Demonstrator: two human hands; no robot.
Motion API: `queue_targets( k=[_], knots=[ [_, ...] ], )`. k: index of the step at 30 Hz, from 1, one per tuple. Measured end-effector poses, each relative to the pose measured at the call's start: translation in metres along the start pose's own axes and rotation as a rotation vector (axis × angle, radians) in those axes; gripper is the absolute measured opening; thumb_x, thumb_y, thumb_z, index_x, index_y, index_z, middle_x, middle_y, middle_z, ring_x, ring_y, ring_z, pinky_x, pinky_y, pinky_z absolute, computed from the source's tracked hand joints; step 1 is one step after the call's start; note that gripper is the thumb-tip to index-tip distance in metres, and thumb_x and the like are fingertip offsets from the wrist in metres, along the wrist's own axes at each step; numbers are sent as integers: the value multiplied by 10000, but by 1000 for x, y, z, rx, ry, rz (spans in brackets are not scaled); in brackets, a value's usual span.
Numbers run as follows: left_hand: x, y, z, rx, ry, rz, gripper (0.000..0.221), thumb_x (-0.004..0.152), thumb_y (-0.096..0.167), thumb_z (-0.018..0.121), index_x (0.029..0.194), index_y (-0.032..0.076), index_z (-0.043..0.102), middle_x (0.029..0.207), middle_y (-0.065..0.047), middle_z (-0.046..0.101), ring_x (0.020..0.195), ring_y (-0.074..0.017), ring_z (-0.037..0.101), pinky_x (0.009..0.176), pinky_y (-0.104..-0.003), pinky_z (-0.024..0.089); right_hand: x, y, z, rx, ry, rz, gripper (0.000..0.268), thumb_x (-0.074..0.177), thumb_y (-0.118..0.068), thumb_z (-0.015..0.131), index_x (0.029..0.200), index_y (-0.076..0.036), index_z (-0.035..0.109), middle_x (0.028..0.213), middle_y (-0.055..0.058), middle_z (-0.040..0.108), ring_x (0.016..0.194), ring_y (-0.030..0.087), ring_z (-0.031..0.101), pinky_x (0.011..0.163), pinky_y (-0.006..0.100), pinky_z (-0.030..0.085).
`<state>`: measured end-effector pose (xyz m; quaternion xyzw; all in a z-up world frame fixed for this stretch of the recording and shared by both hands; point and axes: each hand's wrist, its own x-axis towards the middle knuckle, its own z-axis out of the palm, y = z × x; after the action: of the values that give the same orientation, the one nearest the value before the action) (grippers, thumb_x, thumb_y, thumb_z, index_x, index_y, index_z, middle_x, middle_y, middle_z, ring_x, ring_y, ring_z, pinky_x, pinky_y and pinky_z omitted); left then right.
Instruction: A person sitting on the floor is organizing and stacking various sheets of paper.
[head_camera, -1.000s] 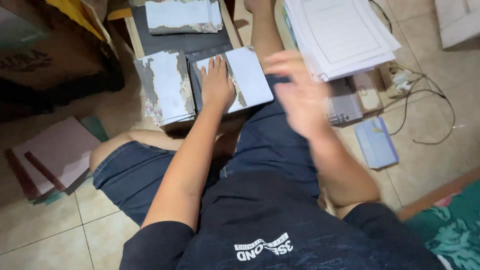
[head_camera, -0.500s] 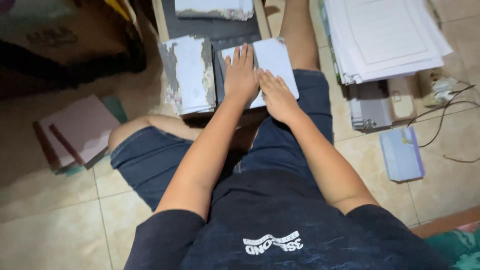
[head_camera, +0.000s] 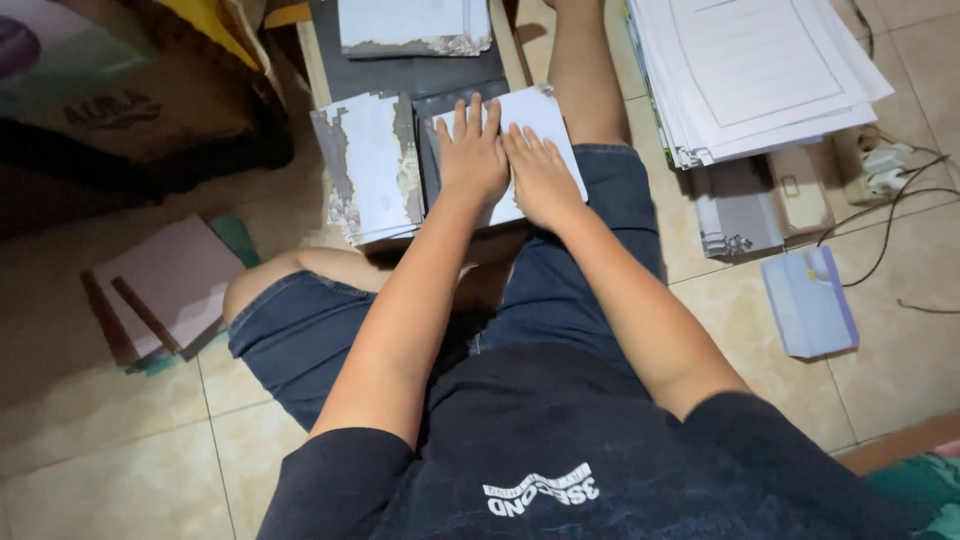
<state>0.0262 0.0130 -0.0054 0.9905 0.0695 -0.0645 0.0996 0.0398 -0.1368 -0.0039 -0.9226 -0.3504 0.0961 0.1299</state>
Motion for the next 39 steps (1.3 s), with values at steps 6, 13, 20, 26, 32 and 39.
queue_targets(
  k=[6,13,20,26,32,39],
  knots=[
    [0,7,3,-22,-3,3,604,1098,299,237,1675,129,178,1738,-128,101,1598,-338,50,1257,-597,96,-41,-18,-20,23,-18,15,577,1043,-35,363,1616,3,312,1703,164,250,1579,314,197,1265,497,114],
    [-28,7,8,-23,-36,43,633,1079,327,204,1672,117,137,1746,-100,87,1600,-320,69,1267,-565,98,3,-6,-14,-55,50,-16,580,1055,-114,393,1621,-22,304,1696,163,263,1574,324,209,1260,524,173],
    [-23,11,-6,-20,-26,12,633,1075,302,215,1665,82,148,1744,-106,106,1600,-312,70,1265,-565,95,-39,-16,-11,31,14,24,570,1046,-83,376,1611,-16,326,1701,156,261,1580,310,198,1274,493,121],
    [-28,10,9,-19,-41,28,641,1075,321,203,1669,91,135,1747,-101,86,1605,-305,51,1270,-562,80,-3,-9,-18,-32,6,8,562,1067,-122,364,1619,-35,311,1702,152,252,1577,320,196,1264,511,154],
    [-19,8,4,-24,-34,27,638,1075,315,213,1669,94,145,1747,-92,94,1605,-296,52,1270,-564,77,-4,-7,-9,-42,20,4,573,1059,-110,366,1623,-37,299,1704,151,245,1581,313,187,1269,498,138],
    [-18,12,-4,-31,-27,30,627,1086,279,232,1669,70,140,1746,-113,87,1604,-307,59,1271,-570,79,-45,-14,-10,24,20,-4,568,1056,-80,363,1617,-7,313,1702,170,253,1580,312,191,1272,488,106]
  ],
)
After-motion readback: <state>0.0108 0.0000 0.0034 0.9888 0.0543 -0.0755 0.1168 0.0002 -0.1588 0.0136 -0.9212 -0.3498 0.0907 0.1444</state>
